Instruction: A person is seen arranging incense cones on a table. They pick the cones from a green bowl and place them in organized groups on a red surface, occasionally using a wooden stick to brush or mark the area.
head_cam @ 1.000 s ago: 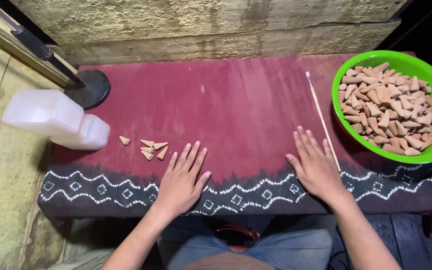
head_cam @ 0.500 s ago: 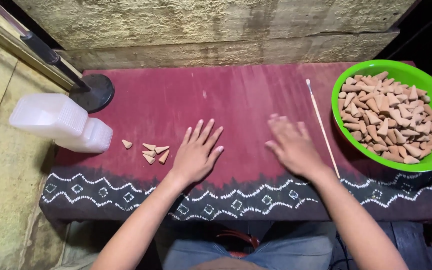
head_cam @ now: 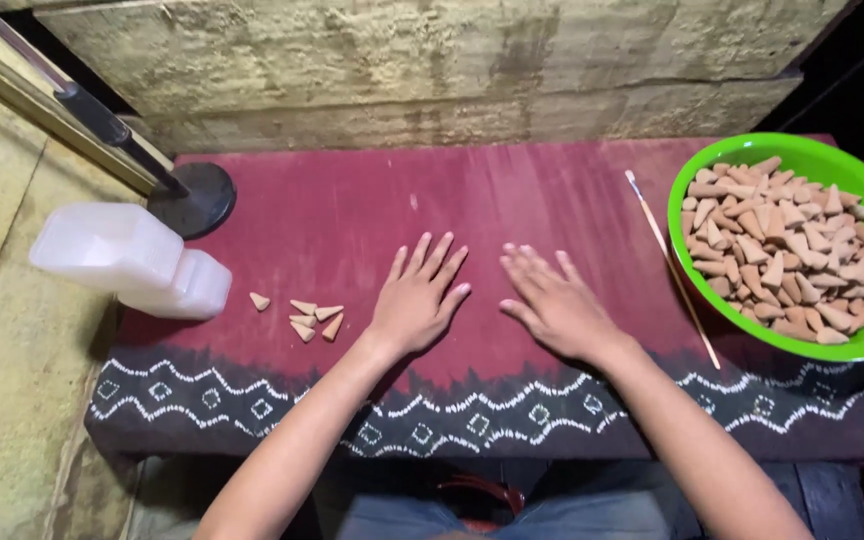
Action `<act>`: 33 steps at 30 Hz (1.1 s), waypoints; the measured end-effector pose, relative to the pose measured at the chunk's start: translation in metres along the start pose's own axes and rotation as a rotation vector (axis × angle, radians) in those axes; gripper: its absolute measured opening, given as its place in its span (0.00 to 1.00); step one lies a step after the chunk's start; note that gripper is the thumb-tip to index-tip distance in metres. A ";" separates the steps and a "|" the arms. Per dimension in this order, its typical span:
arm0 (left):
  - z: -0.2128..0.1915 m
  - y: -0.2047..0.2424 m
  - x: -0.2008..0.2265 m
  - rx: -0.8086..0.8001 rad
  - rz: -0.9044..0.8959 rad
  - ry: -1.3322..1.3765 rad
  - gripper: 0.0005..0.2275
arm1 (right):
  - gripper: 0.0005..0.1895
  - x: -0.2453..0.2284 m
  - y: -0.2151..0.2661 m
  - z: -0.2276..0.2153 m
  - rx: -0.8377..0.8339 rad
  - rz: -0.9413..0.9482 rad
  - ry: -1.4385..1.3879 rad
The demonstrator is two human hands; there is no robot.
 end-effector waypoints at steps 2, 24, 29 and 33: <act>-0.002 0.005 -0.014 0.018 -0.069 -0.034 0.26 | 0.35 0.034 0.005 -0.005 0.042 0.084 0.026; -0.014 -0.004 -0.025 0.020 -0.136 0.031 0.28 | 0.34 0.036 -0.019 -0.006 0.031 0.172 0.055; -0.012 -0.007 -0.038 0.027 -0.202 0.042 0.29 | 0.35 0.046 -0.020 -0.008 0.052 0.237 0.035; -0.010 -0.003 -0.043 0.051 -0.263 0.040 0.29 | 0.35 0.058 -0.016 -0.007 0.102 0.328 0.038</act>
Point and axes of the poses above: each hand's wrist, its own y-axis away from the middle knuckle, its own z-axis out of the palm, x = y × z, the point moved 1 cm from there along -y, towards the middle knuckle, and after that the axes turned 10 degrees about -y, right-handed, at the moved point
